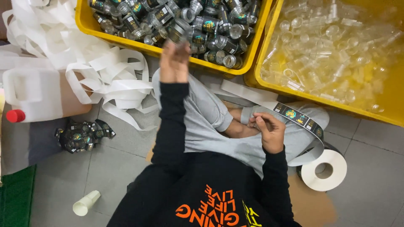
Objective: The person sits on the floor and applies labels to small clear jars. They peel a label from a roll, wrap it around a jar, smooth it down, and place the labeled jar into a yellow bin. The person repeats this process with multiple jars and labels.
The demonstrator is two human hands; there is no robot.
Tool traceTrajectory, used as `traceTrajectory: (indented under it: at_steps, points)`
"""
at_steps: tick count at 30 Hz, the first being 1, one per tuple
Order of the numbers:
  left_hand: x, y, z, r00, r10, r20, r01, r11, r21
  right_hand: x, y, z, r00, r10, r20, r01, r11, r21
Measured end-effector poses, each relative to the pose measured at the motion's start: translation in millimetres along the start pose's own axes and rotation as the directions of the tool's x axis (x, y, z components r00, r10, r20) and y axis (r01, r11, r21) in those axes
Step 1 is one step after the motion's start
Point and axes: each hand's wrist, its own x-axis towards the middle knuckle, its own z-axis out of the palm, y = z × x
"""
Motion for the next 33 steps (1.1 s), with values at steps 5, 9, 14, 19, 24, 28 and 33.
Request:
traceTrajectory:
  at_steps: [5,9,14,19,24,28,33]
  points:
    - [97.9,54.8,-79.0,0.951,0.207,-0.232,-0.193,0.978,0.081,0.4,-0.9,-3.7,1.000,-0.004,0.015,0.006,0.995,-0.100]
    - [155.0,80.4,-152.5,0.850,0.302,-0.432,-0.153,0.926,0.347,0.6,-1.3,-2.9,0.998,0.059,-0.003,-0.059,0.987,-0.149]
    - [143.9,76.6,-180.0,0.875,0.401,-0.272,-0.156,0.764,0.626,2.0,2.7,-2.5,0.999,0.038,0.009,-0.037,0.988,-0.151]
    - [63.7,66.1,-120.1,0.882,0.465,-0.078,-0.294,0.671,0.680,-0.7,0.9,-10.9,0.998,0.045,-0.035,-0.051,0.979,-0.199]
    - [-9.8,37.8,-76.2,0.860,0.508,0.053,-0.283,0.386,0.878,-2.1,6.5,-39.7,0.978,-0.096,-0.187,0.012,0.914,-0.406]
    - [-41.0,17.3,-52.2,0.809,0.547,0.217,-0.391,0.223,0.893,-1.2,1.7,-76.6,0.947,-0.265,-0.184,0.078,0.742,-0.666]
    - [-60.6,-8.5,-15.4,0.766,0.445,0.464,-0.454,-0.137,0.881,15.5,41.1,-122.9,0.937,-0.337,-0.093,-0.053,0.126,-0.991]
